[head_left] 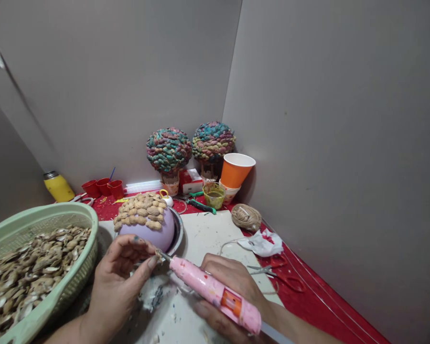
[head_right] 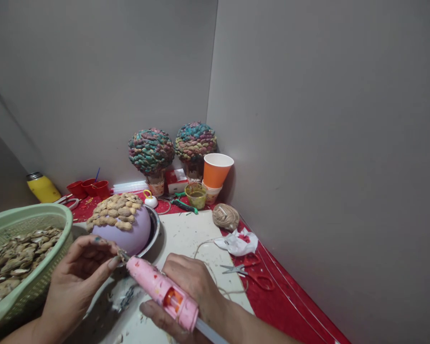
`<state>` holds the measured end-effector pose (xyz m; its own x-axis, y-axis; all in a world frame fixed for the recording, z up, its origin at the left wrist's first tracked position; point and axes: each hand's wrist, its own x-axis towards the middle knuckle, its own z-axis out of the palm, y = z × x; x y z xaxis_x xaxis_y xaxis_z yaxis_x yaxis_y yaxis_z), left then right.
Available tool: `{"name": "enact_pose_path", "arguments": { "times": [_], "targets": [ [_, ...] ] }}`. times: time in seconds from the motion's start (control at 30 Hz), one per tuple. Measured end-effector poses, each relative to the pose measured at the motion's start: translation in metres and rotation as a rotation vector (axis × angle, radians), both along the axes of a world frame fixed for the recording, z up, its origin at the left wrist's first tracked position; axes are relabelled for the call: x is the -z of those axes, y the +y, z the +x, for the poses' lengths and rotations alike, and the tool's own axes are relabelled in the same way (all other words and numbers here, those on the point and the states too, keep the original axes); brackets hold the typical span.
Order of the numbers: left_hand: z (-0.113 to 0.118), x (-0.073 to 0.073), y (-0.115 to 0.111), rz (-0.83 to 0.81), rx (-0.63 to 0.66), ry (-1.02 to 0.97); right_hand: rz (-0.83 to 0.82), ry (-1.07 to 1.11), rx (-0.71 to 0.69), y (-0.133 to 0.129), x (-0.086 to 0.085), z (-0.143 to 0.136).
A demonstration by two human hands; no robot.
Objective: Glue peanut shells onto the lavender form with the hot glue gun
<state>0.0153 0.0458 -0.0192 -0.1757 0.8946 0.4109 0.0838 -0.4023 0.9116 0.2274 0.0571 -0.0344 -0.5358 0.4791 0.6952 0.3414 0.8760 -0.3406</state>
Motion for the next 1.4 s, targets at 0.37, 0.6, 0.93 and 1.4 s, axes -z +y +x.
{"name": "enact_pose_path", "arguments": {
  "times": [0.37,0.6,0.93,1.4],
  "targets": [
    [-0.002,0.007,0.000,0.042,0.002,0.071,0.044,-0.021,-0.002,0.000,-0.004,-0.002],
    [-0.002,0.007,-0.001,0.046,-0.010,0.043,0.134,-0.041,0.073,0.000,-0.005,-0.003],
    [-0.001,-0.001,-0.001,-0.017,-0.067,-0.006,0.201,-0.050,0.126,0.006,0.005,-0.007],
    [0.000,-0.005,-0.001,-0.010,-0.066,-0.046,0.222,-0.097,0.109,0.004,0.006,-0.005]
  ]
}}
